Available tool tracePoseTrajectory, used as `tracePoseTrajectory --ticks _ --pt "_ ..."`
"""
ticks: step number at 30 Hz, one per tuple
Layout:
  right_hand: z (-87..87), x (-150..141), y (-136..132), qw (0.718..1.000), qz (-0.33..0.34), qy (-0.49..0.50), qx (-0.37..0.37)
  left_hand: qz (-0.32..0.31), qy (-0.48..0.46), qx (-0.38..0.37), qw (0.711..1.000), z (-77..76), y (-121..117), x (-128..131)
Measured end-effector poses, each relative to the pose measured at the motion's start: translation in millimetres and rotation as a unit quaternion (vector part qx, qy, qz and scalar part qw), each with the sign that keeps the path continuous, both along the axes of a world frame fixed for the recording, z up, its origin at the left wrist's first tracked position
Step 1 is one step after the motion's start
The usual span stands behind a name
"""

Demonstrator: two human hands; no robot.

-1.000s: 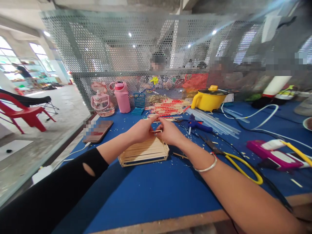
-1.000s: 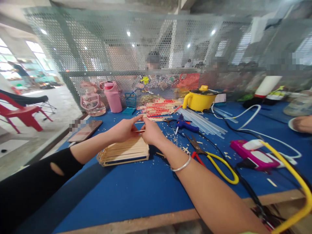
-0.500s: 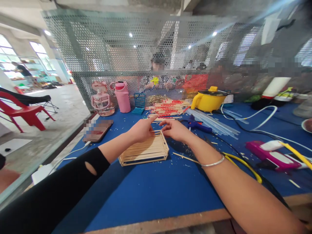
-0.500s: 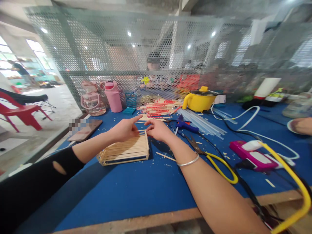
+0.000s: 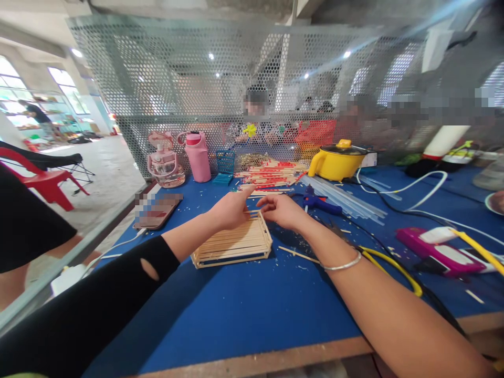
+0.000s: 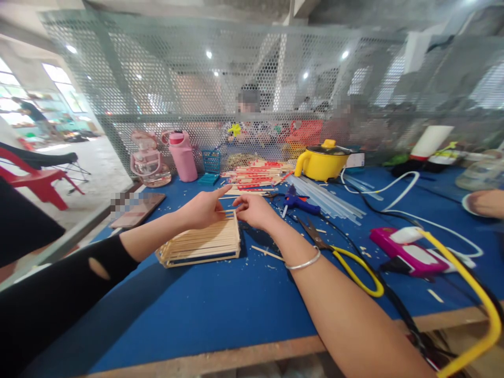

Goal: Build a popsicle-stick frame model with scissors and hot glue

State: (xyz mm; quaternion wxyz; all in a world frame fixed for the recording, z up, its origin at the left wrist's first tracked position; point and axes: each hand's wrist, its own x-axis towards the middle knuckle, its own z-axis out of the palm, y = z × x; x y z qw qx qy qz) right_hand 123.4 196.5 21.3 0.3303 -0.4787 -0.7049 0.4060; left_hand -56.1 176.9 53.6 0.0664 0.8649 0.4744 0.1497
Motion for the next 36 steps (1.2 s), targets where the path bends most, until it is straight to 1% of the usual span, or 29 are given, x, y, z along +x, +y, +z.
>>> tracePoseTrajectory --ticks 6,12,15,20,28,36 --pt "-0.1 -1.3 -1.0 0.999 -0.002 -0.02 0.027 -0.003 -0.001 0.002 1.0 -1.0 -0.7 -0.2" --pt "-0.4 -0.1 1.5 0.998 0.015 -0.039 0.046 -0.009 -0.026 -0.001 1.0 -4.9 2.0 -3.0" --pt "-0.2 1.5 1.5 0.997 0.013 -0.049 0.061 -0.012 -0.028 -0.005 1.0 -4.9 2.6 -3.6" --pt "3.8 -1.6 -5.9 0.994 -0.001 -0.073 0.086 -0.013 -0.039 -0.013 0.999 -5.3 2.5 -4.0" --pt "3.7 -23.2 -11.6 0.98 -0.047 -0.137 0.134 -0.005 -0.049 -0.012 0.999 -7.0 2.1 -4.2" --pt "5.5 -23.5 -15.1 0.972 -0.067 -0.166 0.153 -0.016 -0.062 -0.025 0.998 -4.9 0.6 -7.0"
